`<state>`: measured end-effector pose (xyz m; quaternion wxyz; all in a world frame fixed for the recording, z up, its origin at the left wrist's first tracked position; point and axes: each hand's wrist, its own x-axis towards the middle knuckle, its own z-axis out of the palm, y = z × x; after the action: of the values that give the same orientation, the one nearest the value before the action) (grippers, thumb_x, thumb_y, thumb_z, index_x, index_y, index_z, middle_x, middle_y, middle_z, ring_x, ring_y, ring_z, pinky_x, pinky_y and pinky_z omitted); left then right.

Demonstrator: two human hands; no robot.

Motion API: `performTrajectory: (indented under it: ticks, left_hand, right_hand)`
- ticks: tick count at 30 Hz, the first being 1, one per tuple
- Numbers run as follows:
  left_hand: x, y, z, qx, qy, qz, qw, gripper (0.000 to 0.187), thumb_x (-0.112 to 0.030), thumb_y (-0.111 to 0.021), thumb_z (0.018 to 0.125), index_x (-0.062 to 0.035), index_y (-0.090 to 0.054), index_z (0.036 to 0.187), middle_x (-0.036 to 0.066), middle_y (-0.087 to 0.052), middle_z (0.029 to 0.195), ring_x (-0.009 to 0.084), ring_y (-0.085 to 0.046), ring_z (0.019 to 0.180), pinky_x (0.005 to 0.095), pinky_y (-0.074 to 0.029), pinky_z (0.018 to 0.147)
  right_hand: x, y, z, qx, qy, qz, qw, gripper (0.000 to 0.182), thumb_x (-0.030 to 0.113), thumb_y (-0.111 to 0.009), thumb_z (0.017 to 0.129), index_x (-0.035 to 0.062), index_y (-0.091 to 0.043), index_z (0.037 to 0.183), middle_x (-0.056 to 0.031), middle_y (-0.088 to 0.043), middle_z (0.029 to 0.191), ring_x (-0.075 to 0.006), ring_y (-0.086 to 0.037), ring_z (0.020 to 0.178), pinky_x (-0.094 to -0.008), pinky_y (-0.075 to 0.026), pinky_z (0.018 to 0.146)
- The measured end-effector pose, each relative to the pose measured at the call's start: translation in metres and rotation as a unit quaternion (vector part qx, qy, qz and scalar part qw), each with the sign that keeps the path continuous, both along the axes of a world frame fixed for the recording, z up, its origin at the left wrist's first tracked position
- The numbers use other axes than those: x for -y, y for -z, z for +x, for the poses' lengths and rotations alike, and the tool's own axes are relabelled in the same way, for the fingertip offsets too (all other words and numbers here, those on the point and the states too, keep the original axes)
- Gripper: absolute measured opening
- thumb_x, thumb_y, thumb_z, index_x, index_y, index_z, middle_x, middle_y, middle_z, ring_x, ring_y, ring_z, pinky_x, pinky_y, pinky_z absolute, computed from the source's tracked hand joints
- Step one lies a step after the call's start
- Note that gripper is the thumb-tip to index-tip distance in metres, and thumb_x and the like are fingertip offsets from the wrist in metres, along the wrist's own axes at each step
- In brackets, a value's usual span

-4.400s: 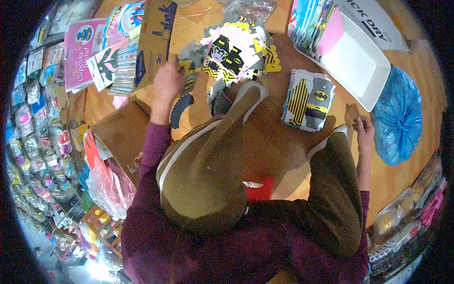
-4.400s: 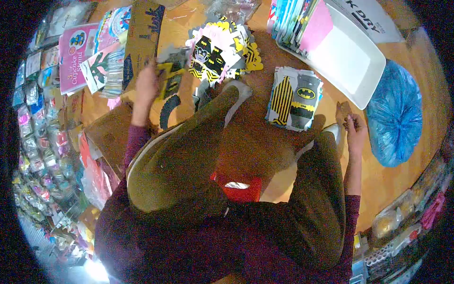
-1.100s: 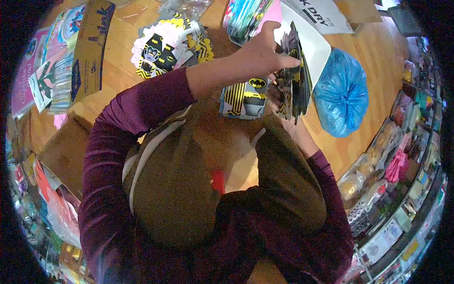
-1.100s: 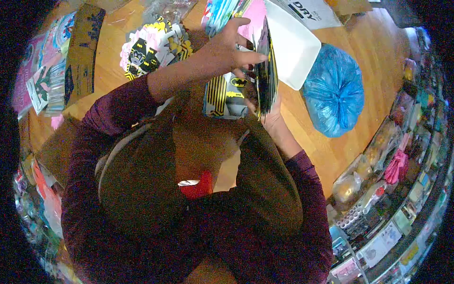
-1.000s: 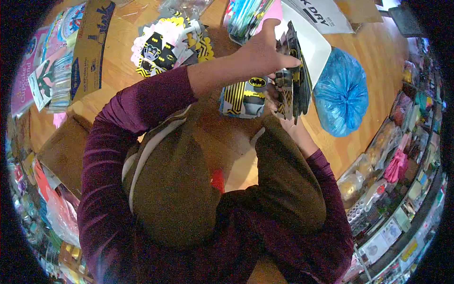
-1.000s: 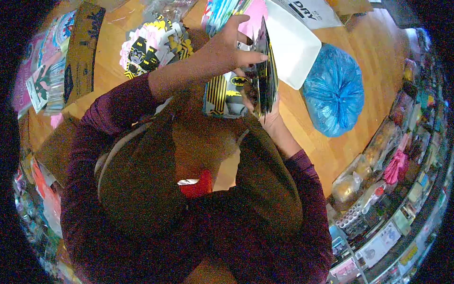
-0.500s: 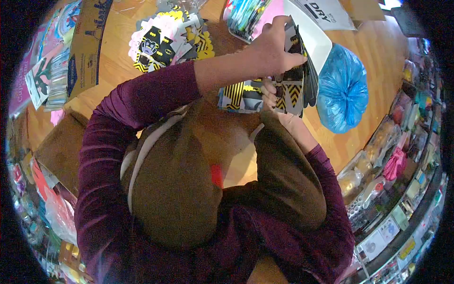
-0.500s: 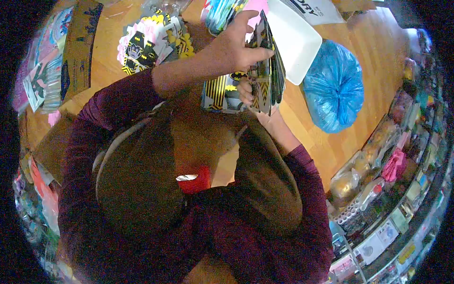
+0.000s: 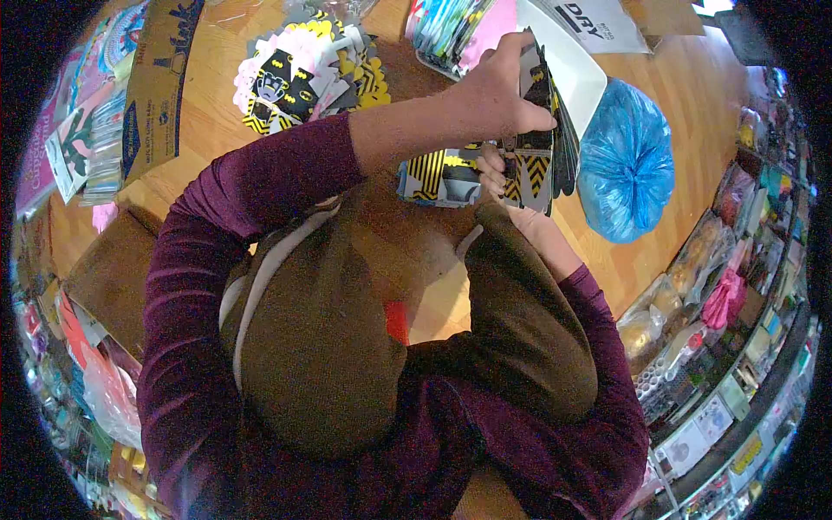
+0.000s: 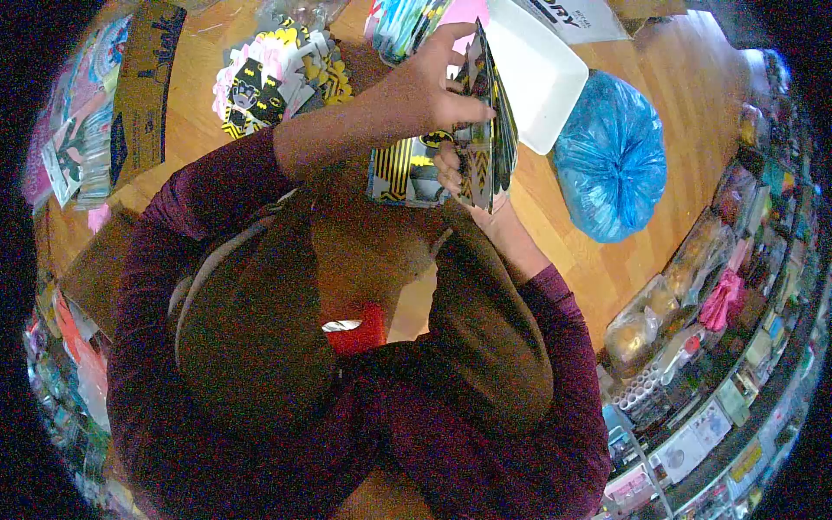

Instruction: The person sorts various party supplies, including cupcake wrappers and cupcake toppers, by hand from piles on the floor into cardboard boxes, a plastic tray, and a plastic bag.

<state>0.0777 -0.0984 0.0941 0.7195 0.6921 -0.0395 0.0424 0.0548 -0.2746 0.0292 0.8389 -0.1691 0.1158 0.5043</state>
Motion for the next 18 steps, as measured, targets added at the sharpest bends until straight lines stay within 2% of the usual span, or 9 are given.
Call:
performTrajectory:
  ticks: [4, 6, 8, 15, 18]
  left_hand:
    - [-0.005, -0.014, -0.005, -0.079, 0.019, 0.005, 0.997, 0.081, -0.018, -0.07, 0.058, 0.0085, -0.023, 0.118, 0.024, -0.049, 0.1, 0.0287, -0.053, 0.092, 0.0348, -0.045, 0.077]
    - [-0.008, -0.024, -0.007, -0.166, 0.058, -0.053, 0.983, 0.078, -0.018, -0.069, 0.059, 0.008, -0.024, 0.118, 0.023, -0.05, 0.097, 0.0269, -0.053, 0.089, 0.0344, -0.046, 0.075]
    - [-0.009, -0.027, -0.009, -0.173, 0.063, -0.062, 0.981, 0.078, -0.017, -0.069, 0.059, 0.0078, -0.024, 0.118, 0.022, -0.051, 0.097, 0.0264, -0.053, 0.089, 0.0341, -0.046, 0.074]
    - [-0.005, -0.019, -0.006, -0.147, 0.049, -0.089, 0.984, 0.08, -0.016, -0.069, 0.058, 0.0078, -0.023, 0.119, 0.02, -0.051, 0.097, 0.025, -0.053, 0.088, 0.0314, -0.045, 0.072]
    - [-0.007, -0.021, -0.006, -0.146, 0.043, -0.096, 0.984, 0.081, -0.014, -0.068, 0.057, 0.0083, -0.022, 0.121, 0.022, -0.051, 0.098, 0.0246, -0.053, 0.088, 0.0308, -0.045, 0.073]
  right_hand:
    - [0.001, 0.006, 0.001, 0.035, 0.003, 0.008, 0.999, 0.029, 0.03, -0.038, 0.085, 0.0032, -0.042, 0.095, -0.0083, -0.038, 0.07, -0.0163, -0.037, 0.057, -0.0237, -0.034, 0.043]
    - [-0.002, 0.002, 0.002, 0.053, 0.005, 0.017, 0.998, 0.029, 0.03, -0.038, 0.085, 0.0031, -0.042, 0.095, -0.0083, -0.038, 0.07, -0.0165, -0.037, 0.057, -0.0238, -0.034, 0.044]
    - [-0.004, -0.005, 0.001, 0.068, 0.005, -0.122, 0.99, 0.039, 0.045, -0.04, 0.083, 0.0074, -0.047, 0.091, -0.0048, -0.044, 0.063, -0.0126, -0.04, 0.049, -0.0208, -0.031, 0.036]
    - [-0.003, 0.0, 0.0, 0.053, 0.004, -0.131, 0.99, 0.043, 0.05, -0.041, 0.08, 0.009, -0.047, 0.092, -0.0039, -0.045, 0.063, -0.0129, -0.038, 0.048, -0.0209, -0.03, 0.034]
    - [0.001, 0.0, 0.001, 0.045, 0.002, -0.138, 0.989, 0.04, 0.048, -0.04, 0.081, 0.0098, -0.048, 0.091, -0.0049, -0.05, 0.067, -0.0149, -0.045, 0.051, -0.0226, -0.033, 0.034]
